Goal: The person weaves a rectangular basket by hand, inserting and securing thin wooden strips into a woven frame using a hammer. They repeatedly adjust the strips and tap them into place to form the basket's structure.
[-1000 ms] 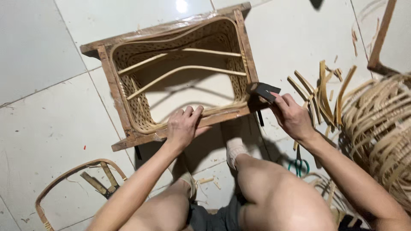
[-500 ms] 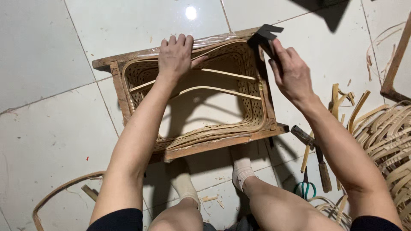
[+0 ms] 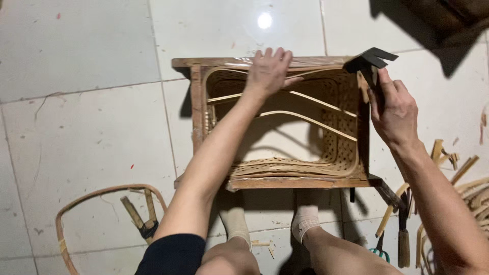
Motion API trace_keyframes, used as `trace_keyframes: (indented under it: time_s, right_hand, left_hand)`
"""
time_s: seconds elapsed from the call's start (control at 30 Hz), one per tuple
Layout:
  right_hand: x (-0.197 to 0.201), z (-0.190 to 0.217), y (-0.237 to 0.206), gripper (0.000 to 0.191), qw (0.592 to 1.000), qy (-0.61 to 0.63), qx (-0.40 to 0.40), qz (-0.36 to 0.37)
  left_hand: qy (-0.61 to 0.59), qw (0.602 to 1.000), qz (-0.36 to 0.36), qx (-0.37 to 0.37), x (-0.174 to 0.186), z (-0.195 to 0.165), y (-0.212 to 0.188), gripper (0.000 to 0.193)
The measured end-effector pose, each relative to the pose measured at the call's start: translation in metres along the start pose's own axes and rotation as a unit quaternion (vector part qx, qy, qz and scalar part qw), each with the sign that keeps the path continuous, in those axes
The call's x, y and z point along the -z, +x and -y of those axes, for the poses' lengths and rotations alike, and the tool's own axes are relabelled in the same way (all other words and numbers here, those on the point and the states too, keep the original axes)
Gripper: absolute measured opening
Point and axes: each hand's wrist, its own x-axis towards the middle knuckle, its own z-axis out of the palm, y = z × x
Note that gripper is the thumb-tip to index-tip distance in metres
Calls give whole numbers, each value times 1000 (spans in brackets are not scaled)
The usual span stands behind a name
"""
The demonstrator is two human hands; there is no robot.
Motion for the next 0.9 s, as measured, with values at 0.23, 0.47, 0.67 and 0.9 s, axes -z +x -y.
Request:
trace_keyframes:
  time_s: [0.23,0.47,0.67,0.9]
  right_hand:
    - [-46,125,111,63,966,62,252,-8]
    - [-49,204,138,67,955,-68,288,24]
    - [37,128,63,58,967,219,125,36]
    - [150,83,-10,66,877,-213,91,420]
  left_hand:
    - [-541,781,102,295,-9,-4,-3,39]
    - [-56,973,179,131,8,-7,-15,60]
    - [-118,948,288,70,53,-12,-13,44]
    - [-267,934,235,7,120,-121,-188,90]
